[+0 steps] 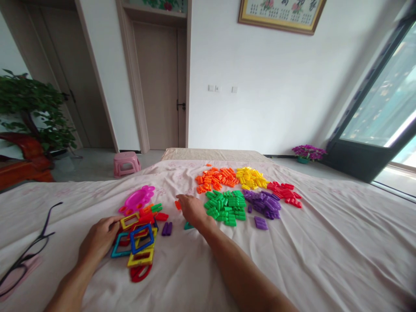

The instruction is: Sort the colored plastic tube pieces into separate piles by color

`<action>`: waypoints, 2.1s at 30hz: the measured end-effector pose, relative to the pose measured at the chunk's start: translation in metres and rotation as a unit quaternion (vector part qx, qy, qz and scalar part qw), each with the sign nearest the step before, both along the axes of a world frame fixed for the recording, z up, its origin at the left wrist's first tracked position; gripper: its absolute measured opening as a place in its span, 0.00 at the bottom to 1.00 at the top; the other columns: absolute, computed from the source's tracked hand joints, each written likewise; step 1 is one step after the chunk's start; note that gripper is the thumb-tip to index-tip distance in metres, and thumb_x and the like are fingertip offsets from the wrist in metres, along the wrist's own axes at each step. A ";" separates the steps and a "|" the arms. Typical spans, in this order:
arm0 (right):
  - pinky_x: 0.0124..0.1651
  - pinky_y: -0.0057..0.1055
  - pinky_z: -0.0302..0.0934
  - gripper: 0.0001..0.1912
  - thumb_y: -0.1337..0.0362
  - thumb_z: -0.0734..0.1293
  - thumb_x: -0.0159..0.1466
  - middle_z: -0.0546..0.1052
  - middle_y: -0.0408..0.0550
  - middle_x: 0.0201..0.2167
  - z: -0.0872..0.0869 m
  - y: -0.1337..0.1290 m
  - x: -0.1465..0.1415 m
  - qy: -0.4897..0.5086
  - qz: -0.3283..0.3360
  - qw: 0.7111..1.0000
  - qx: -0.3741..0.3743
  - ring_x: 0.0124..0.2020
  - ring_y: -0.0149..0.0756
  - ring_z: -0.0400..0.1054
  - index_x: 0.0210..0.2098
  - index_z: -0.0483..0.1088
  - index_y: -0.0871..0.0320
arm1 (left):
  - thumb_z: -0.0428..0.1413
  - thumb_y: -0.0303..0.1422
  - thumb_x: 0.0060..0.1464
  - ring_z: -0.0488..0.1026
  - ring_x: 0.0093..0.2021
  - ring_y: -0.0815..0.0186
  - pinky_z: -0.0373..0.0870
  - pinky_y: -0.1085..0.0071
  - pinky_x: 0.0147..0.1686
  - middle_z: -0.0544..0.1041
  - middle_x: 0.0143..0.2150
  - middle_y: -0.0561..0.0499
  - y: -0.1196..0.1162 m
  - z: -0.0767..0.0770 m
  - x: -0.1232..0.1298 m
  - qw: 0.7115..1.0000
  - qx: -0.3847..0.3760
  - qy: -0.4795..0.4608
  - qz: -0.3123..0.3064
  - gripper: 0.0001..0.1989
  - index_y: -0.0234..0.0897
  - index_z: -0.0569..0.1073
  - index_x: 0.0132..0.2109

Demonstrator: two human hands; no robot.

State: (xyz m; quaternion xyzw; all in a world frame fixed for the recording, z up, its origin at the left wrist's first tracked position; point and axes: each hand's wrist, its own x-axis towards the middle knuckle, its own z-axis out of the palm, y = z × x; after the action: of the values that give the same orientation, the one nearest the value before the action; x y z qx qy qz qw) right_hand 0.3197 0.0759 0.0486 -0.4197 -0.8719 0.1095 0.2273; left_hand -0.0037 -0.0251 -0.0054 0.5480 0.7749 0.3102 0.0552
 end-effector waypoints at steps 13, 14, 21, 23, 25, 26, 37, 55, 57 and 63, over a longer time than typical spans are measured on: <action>0.59 0.36 0.65 0.31 0.69 0.57 0.64 0.70 0.60 0.63 0.005 0.066 0.057 0.403 -0.231 0.884 -0.051 0.61 0.39 0.69 0.67 0.61 0.63 | 0.48 0.39 0.57 0.79 0.49 0.58 0.73 0.69 0.49 0.83 0.49 0.46 0.002 -0.005 -0.003 1.000 -0.003 -0.010 -0.008 0.19 0.39 0.82 0.45; 0.59 0.37 0.65 0.32 0.69 0.57 0.64 0.70 0.61 0.63 0.004 0.068 0.060 0.417 -0.231 0.878 -0.050 0.62 0.40 0.68 0.68 0.59 0.63 | 0.49 0.39 0.57 0.79 0.49 0.58 0.73 0.69 0.49 0.83 0.49 0.46 0.002 -0.006 -0.004 1.000 -0.002 -0.010 -0.010 0.19 0.39 0.81 0.45; 0.53 0.35 0.70 0.20 0.72 0.60 0.60 0.81 0.54 0.47 -0.006 0.065 0.048 0.423 -0.151 0.888 -0.097 0.47 0.38 0.77 0.49 0.75 0.62 | 0.48 0.40 0.57 0.79 0.48 0.58 0.73 0.70 0.49 0.83 0.47 0.46 0.001 -0.005 -0.004 1.000 0.001 0.002 -0.008 0.20 0.40 0.82 0.45; 0.52 0.36 0.70 0.18 0.74 0.61 0.59 0.83 0.50 0.43 -0.008 0.060 0.040 0.382 -0.121 0.913 -0.080 0.45 0.38 0.77 0.45 0.78 0.60 | 0.47 0.40 0.58 0.79 0.48 0.58 0.72 0.70 0.49 0.83 0.48 0.46 0.001 -0.005 -0.003 1.000 0.000 0.007 -0.006 0.20 0.40 0.81 0.45; 0.51 0.34 0.70 0.18 0.75 0.62 0.59 0.83 0.48 0.41 -0.010 0.052 0.031 0.325 -0.083 0.940 -0.066 0.43 0.37 0.77 0.43 0.79 0.58 | 0.47 0.40 0.58 0.79 0.50 0.58 0.72 0.70 0.50 0.83 0.50 0.46 0.001 -0.005 -0.003 1.000 -0.006 0.007 -0.005 0.21 0.39 0.81 0.47; 0.50 0.33 0.70 0.18 0.76 0.62 0.60 0.83 0.47 0.41 -0.011 0.047 0.027 0.294 -0.063 0.952 -0.063 0.43 0.37 0.77 0.44 0.79 0.58 | 0.47 0.39 0.58 0.78 0.50 0.58 0.71 0.69 0.50 0.82 0.50 0.45 0.001 -0.005 -0.003 1.000 -0.009 0.006 -0.005 0.21 0.39 0.81 0.47; 0.59 0.32 0.59 0.13 0.64 0.67 0.69 0.81 0.52 0.48 -0.017 -0.015 -0.020 0.037 0.151 0.988 0.019 0.50 0.39 0.73 0.52 0.76 0.58 | 0.46 0.38 0.59 0.77 0.51 0.58 0.70 0.68 0.51 0.82 0.51 0.45 0.002 -0.006 -0.003 1.000 -0.013 0.004 -0.008 0.21 0.39 0.80 0.48; 0.51 0.27 0.63 0.17 0.71 0.66 0.64 0.77 0.48 0.45 -0.031 -0.022 -0.031 0.100 0.117 0.987 -0.045 0.47 0.36 0.72 0.51 0.76 0.55 | 0.47 0.39 0.59 0.77 0.52 0.58 0.70 0.67 0.52 0.81 0.52 0.44 0.002 -0.005 -0.003 1.000 -0.022 0.002 -0.012 0.21 0.38 0.80 0.50; 0.51 0.27 0.63 0.15 0.71 0.67 0.64 0.77 0.48 0.43 -0.032 -0.021 -0.030 0.106 0.118 0.986 -0.048 0.46 0.36 0.71 0.49 0.77 0.55 | 0.47 0.39 0.59 0.77 0.52 0.57 0.71 0.67 0.51 0.81 0.52 0.44 0.002 -0.005 -0.003 1.000 -0.023 -0.002 -0.010 0.22 0.38 0.80 0.50; 0.50 0.27 0.62 0.10 0.69 0.67 0.67 0.77 0.47 0.43 -0.023 -0.018 -0.025 0.120 0.081 0.988 -0.056 0.45 0.35 0.71 0.46 0.78 0.55 | 0.46 0.39 0.59 0.78 0.51 0.57 0.71 0.66 0.52 0.82 0.51 0.45 0.002 -0.005 -0.003 1.000 -0.021 0.003 -0.005 0.20 0.40 0.81 0.47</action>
State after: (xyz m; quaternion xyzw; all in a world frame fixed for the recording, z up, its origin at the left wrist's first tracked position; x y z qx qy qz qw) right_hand 0.2952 0.0582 0.0251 -0.3435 -0.8619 0.2255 0.2972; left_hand -0.0071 -0.0233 -0.0103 0.5517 0.7784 0.2922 0.0663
